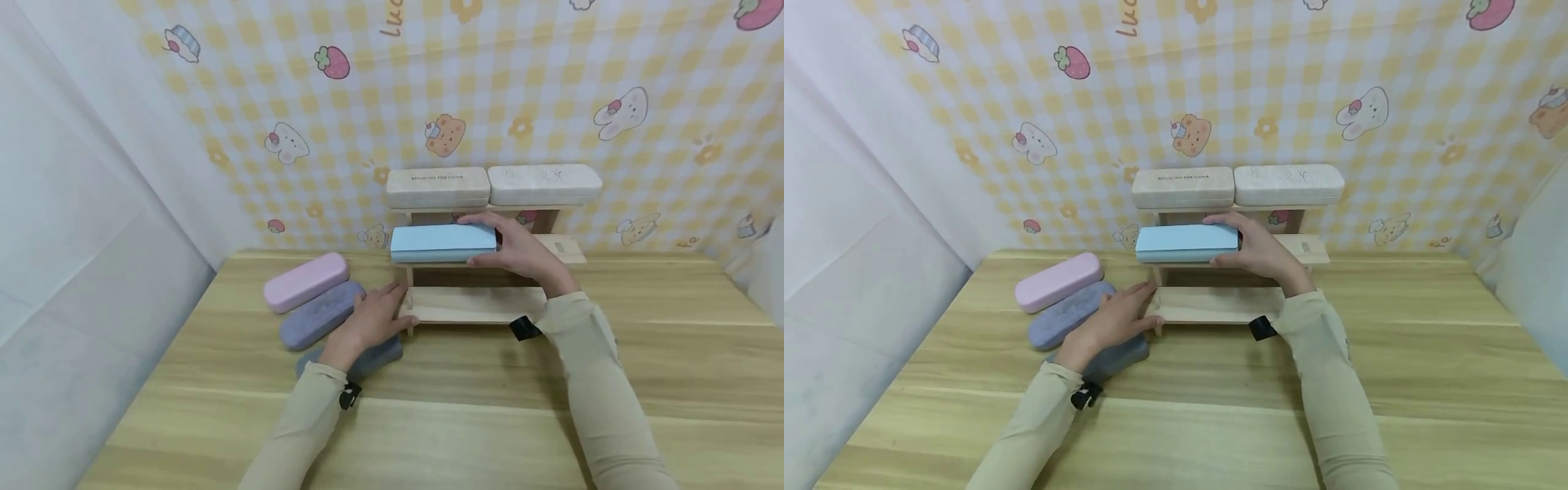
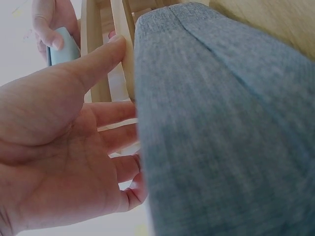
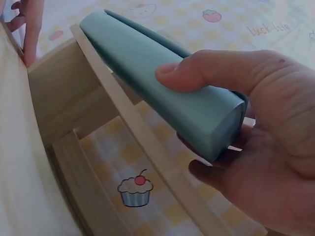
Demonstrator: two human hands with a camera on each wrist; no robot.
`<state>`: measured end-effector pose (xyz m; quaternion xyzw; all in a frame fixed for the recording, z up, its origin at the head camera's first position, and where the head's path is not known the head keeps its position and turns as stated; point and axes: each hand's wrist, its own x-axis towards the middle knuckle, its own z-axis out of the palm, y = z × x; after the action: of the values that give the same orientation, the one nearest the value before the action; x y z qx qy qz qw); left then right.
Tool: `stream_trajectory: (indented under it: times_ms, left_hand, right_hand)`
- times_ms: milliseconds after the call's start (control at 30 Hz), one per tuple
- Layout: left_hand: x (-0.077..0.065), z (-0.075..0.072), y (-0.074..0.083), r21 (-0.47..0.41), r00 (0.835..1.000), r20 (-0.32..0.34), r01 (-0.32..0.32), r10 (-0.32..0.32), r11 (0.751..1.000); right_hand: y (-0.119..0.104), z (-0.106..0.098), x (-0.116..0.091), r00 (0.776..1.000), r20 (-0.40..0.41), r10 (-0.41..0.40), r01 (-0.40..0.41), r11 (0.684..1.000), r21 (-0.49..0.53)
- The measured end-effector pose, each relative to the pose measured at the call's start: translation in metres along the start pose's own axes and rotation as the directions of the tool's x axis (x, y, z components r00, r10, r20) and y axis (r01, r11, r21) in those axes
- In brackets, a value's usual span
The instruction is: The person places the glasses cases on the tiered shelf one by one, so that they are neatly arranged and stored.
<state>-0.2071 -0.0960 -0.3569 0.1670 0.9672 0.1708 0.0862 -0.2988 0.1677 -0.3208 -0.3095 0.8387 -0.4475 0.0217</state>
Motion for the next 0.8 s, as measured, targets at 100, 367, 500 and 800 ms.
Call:
stream_trajectory:
  times_ms: [100,367,500,800]
  left_hand:
    - [0.001,0.001,0.000,-0.009,1.000,0.003,0.001,-0.001,1.000]
    - [0.002,-0.001,-0.002,0.004,1.000,0.002,-0.003,0.003,1.000]
    - [-0.005,-0.002,-0.004,0.017,1.000,-0.006,0.026,-0.026,1.000]
    - [-0.006,-0.001,0.002,0.010,1.000,-0.015,-0.001,0.001,1.000]
  right_hand:
    - [0.000,-0.001,0.002,1.000,0.006,0.005,-0.005,1.000,-0.005]
    - [-0.001,0.002,0.010,1.000,0.024,0.005,-0.005,1.000,0.008]
    - [-0.003,0.009,0.015,0.998,0.061,-0.013,0.014,1.000,-0.015]
    - [-0.003,0.010,0.010,0.998,0.056,0.041,-0.036,0.996,-0.079]
